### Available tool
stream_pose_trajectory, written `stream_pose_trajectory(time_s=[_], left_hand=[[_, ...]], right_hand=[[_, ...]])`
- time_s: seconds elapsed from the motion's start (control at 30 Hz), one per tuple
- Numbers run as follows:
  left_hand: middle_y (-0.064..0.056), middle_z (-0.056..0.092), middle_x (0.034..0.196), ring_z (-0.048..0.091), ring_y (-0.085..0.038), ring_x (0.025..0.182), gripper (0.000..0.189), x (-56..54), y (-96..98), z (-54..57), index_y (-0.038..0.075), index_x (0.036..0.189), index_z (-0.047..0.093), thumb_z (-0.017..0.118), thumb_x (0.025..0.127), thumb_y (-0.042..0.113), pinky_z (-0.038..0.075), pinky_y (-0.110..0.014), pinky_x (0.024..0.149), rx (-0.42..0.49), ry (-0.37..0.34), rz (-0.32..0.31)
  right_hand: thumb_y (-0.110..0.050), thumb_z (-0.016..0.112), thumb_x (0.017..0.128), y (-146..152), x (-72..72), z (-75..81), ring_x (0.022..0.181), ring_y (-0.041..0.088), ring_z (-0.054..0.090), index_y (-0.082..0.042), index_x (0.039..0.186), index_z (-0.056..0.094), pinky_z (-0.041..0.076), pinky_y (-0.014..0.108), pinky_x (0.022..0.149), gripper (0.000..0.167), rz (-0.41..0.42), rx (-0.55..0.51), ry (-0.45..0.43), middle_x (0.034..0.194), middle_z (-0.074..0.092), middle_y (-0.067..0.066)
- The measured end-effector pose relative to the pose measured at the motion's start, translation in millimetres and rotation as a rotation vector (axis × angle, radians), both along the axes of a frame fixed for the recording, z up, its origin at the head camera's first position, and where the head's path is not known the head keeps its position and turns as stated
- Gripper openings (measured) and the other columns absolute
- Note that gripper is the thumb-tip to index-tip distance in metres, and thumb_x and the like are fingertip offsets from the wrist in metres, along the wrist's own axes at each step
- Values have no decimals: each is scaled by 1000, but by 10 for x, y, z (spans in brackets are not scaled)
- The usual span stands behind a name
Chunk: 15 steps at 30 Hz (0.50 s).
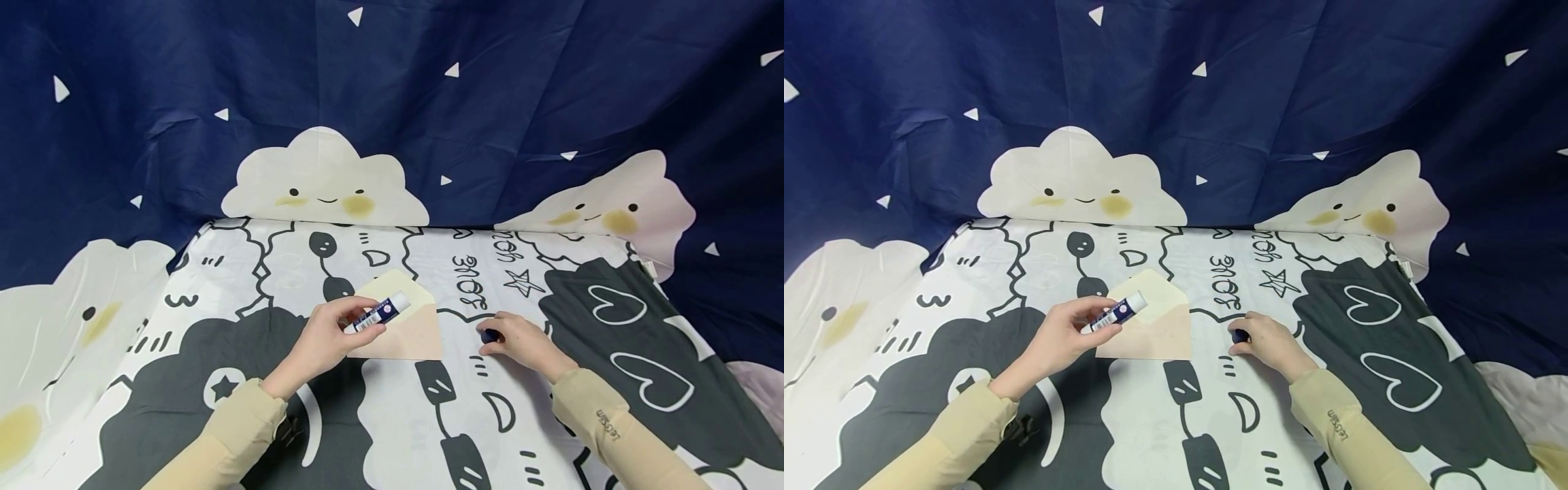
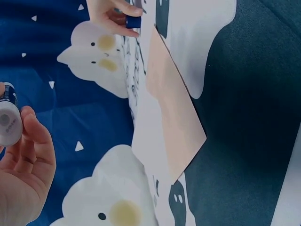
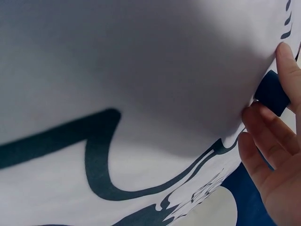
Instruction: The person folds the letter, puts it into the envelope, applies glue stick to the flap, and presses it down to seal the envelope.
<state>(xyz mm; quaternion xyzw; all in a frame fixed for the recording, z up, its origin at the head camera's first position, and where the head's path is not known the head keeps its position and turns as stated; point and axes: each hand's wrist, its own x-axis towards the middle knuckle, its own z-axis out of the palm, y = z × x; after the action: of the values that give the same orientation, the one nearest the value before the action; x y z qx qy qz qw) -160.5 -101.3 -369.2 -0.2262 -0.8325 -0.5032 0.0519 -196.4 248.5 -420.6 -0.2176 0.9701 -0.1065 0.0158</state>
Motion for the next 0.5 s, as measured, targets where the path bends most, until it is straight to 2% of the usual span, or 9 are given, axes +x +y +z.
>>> stream_pose_trajectory(time_s=[0.2,0.5], left_hand=[[-4,69,85,53,-7,68,29,0,10,-8,11,109,70,76,82,19,45,-20,60,3,-4,6],[-5,69,90,53,-9,71,32,14,29,-21,10,113,69,75,83,20,44,-21,61,0,-12,7]], right_hand=[[-37,78,74,-9,-2,30,86,23,64,-10,115,67,52,44,74,50,0,5,-6,99,66,8],[-40,80,73,-42,10,84,96,29,65,-9,115,66,52,47,80,53,-15,-1,-31,107,68,12]])
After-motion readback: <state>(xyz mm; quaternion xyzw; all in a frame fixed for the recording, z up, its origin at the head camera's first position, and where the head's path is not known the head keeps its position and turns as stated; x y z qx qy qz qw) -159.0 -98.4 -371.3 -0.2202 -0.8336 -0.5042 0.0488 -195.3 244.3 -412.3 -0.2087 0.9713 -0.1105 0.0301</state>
